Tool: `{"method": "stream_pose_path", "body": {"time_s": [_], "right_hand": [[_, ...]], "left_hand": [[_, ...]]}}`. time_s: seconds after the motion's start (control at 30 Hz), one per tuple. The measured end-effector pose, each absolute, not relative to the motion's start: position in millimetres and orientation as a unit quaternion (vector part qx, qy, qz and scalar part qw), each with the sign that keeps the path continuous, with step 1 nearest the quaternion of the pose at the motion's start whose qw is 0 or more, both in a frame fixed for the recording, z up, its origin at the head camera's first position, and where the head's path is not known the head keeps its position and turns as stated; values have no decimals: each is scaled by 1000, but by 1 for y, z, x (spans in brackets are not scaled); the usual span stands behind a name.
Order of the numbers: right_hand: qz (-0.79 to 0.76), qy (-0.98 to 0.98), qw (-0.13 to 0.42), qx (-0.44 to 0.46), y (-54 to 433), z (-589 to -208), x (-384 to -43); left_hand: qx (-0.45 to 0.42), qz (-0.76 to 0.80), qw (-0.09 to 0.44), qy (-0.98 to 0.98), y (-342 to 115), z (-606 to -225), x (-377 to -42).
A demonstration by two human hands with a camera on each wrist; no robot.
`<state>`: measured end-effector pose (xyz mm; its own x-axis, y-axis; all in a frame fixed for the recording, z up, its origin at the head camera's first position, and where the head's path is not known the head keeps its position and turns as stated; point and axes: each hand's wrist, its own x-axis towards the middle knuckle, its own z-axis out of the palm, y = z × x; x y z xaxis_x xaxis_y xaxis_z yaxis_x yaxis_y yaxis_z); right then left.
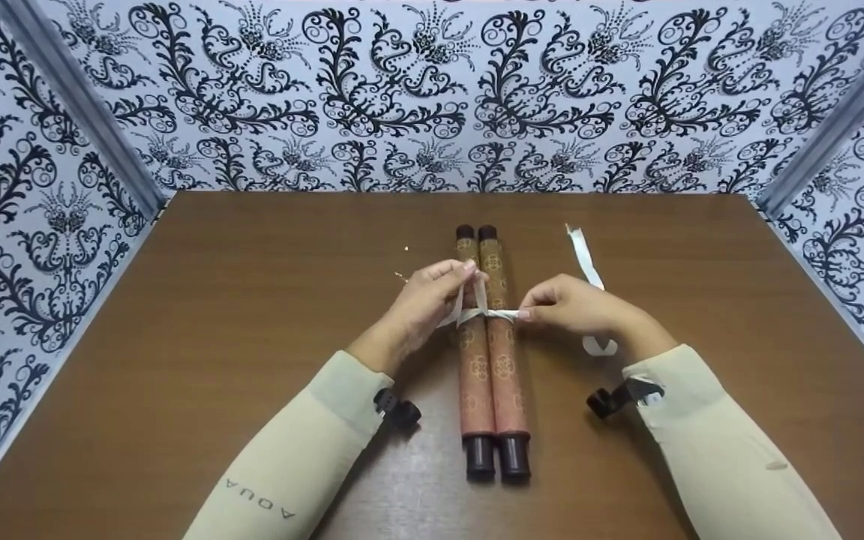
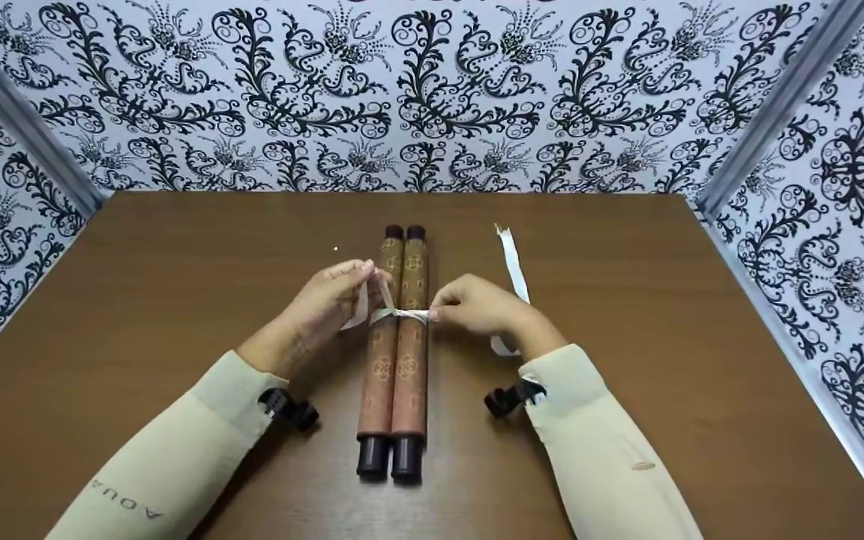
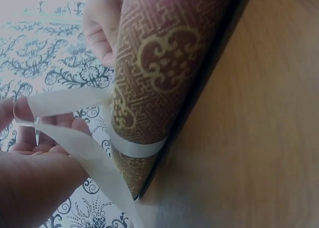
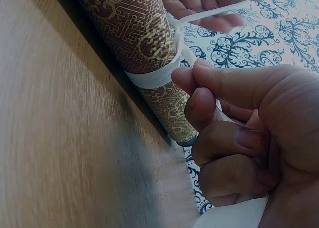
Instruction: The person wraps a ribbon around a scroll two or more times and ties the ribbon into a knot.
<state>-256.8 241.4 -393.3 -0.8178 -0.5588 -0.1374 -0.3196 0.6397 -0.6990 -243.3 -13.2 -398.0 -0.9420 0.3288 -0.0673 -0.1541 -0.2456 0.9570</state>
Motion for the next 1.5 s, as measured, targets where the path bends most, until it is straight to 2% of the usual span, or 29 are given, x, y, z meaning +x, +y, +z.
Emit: {"method": "stream_pose_path", "body": {"time_s": [0.37,0.6,0.83,1.23,1.4,1.5], "right_hand": [[-337,889,172,-259,240,-396,-259],[-341,885,176,-266,239,-395,-258],[-362,874,217,-241,238,-395,-256],[-365,867,234,-244,238,-397,-255],[-359,873,232,-235,239,-397,-256],[-345,883,212,-239,242,-395,-258]], "left_hand": [[64,766,120,628,-9,-403,-242],[67,784,119,606,-6,-406,-243],[54,793,114,596,-6,-409,-246],[37,797,108,593,-6,-412,-245],[22,791,104,603,-4,-414,-245],[28,784,106,611,-2,-413,-244]]}}
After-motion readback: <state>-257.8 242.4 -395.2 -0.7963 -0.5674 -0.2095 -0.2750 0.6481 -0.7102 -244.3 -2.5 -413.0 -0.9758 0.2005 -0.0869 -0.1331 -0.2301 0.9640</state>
